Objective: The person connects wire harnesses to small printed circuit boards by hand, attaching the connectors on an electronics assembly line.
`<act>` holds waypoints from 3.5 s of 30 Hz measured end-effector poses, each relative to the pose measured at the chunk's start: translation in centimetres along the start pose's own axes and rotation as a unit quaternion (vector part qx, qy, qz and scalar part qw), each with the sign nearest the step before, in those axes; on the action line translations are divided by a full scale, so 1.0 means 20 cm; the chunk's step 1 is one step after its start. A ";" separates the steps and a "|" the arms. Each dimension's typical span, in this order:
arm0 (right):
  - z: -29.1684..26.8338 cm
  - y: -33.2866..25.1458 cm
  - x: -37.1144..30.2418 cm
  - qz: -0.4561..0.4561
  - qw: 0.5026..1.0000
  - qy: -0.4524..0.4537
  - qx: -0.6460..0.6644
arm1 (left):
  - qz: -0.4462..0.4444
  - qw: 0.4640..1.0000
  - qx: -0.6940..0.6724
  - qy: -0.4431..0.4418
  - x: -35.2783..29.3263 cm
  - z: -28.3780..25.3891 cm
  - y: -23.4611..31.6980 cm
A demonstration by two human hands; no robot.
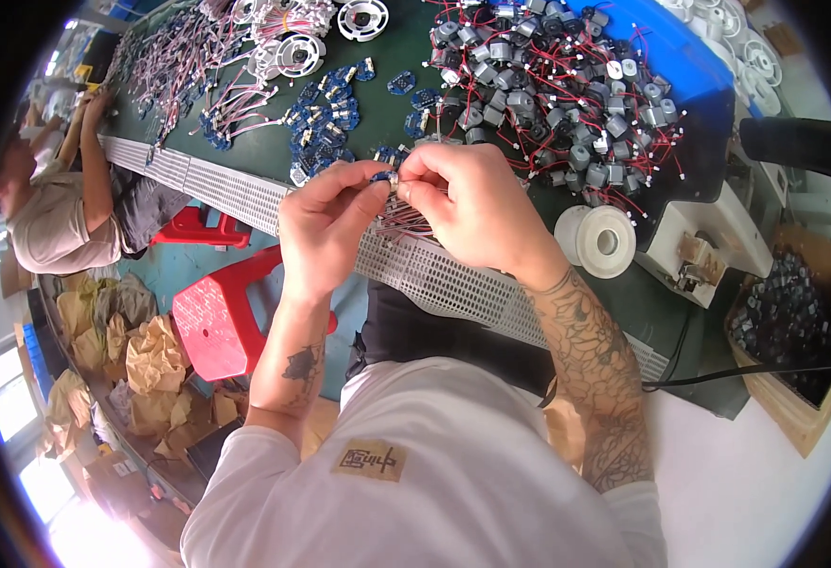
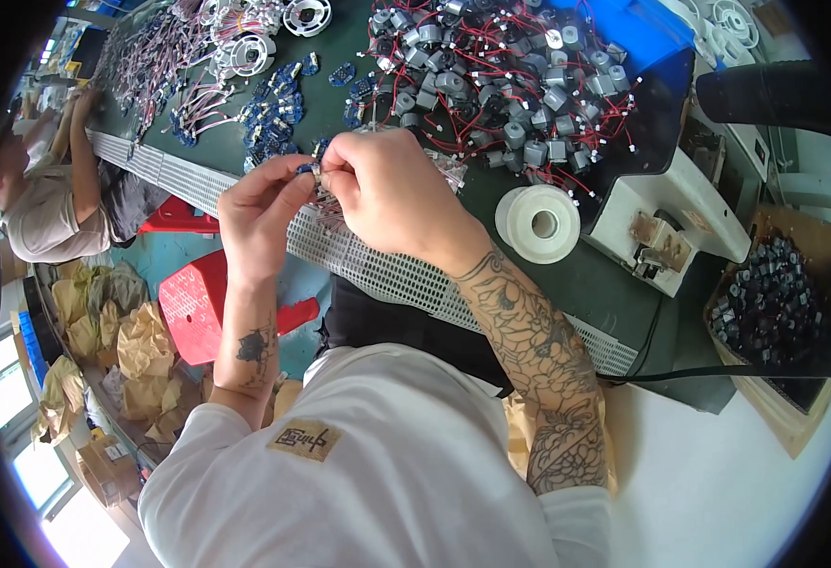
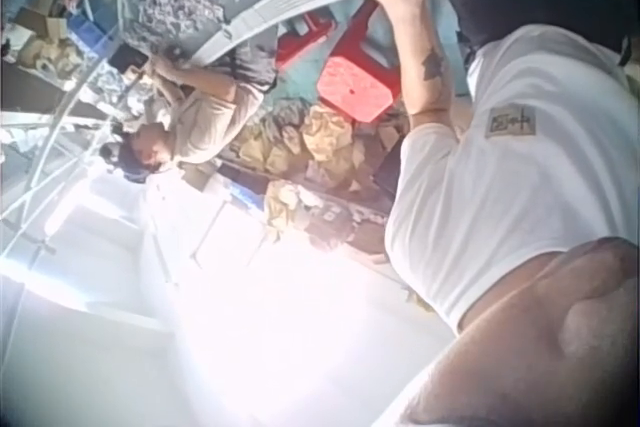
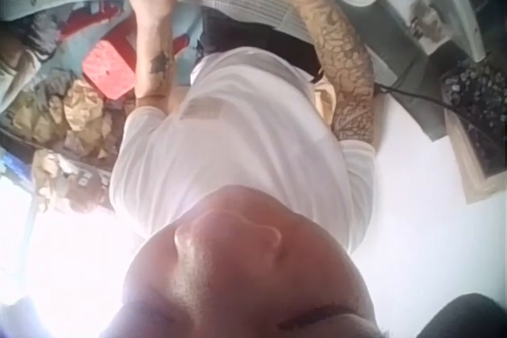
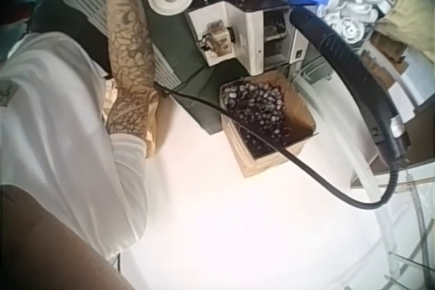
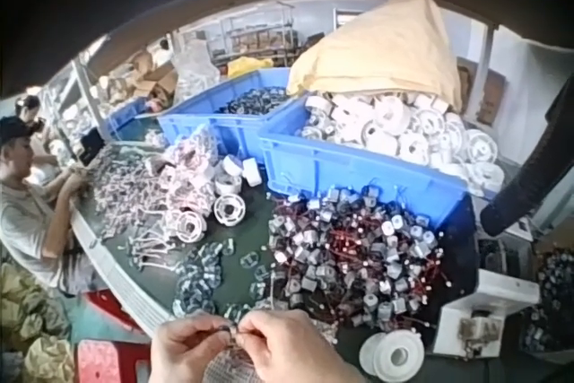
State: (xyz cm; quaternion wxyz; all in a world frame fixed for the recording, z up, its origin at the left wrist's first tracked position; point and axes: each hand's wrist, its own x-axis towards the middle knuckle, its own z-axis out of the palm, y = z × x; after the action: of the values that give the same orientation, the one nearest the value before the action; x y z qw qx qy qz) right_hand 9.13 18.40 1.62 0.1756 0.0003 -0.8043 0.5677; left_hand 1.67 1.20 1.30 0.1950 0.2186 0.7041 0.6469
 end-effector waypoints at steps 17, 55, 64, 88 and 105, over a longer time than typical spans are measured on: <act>0.21 0.01 -0.10 -0.138 0.956 -0.057 -0.254 | 0.091 0.922 0.162 0.339 0.56 -0.93 -0.11; -0.02 -0.09 0.04 -0.215 0.935 0.232 -0.158 | 0.025 0.993 -0.112 0.016 0.12 0.00 0.00; 0.04 -0.06 -0.01 0.045 0.997 0.022 0.054 | 0.009 0.995 -0.090 -0.033 0.10 -0.06 0.04; 0.05 -0.08 0.01 0.089 0.994 -0.011 0.061 | -0.048 0.996 -0.047 -0.056 0.08 -0.12 0.10; 0.08 -0.06 -0.03 0.015 0.999 0.026 0.024 | 0.030 0.993 0.087 -0.071 0.04 -0.08 0.08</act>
State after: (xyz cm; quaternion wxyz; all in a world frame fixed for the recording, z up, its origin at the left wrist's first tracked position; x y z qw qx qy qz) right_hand 9.50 16.49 2.06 0.1881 -0.0223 -0.7853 0.5895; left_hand 0.20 0.37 2.98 0.2053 0.3010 0.7350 0.5719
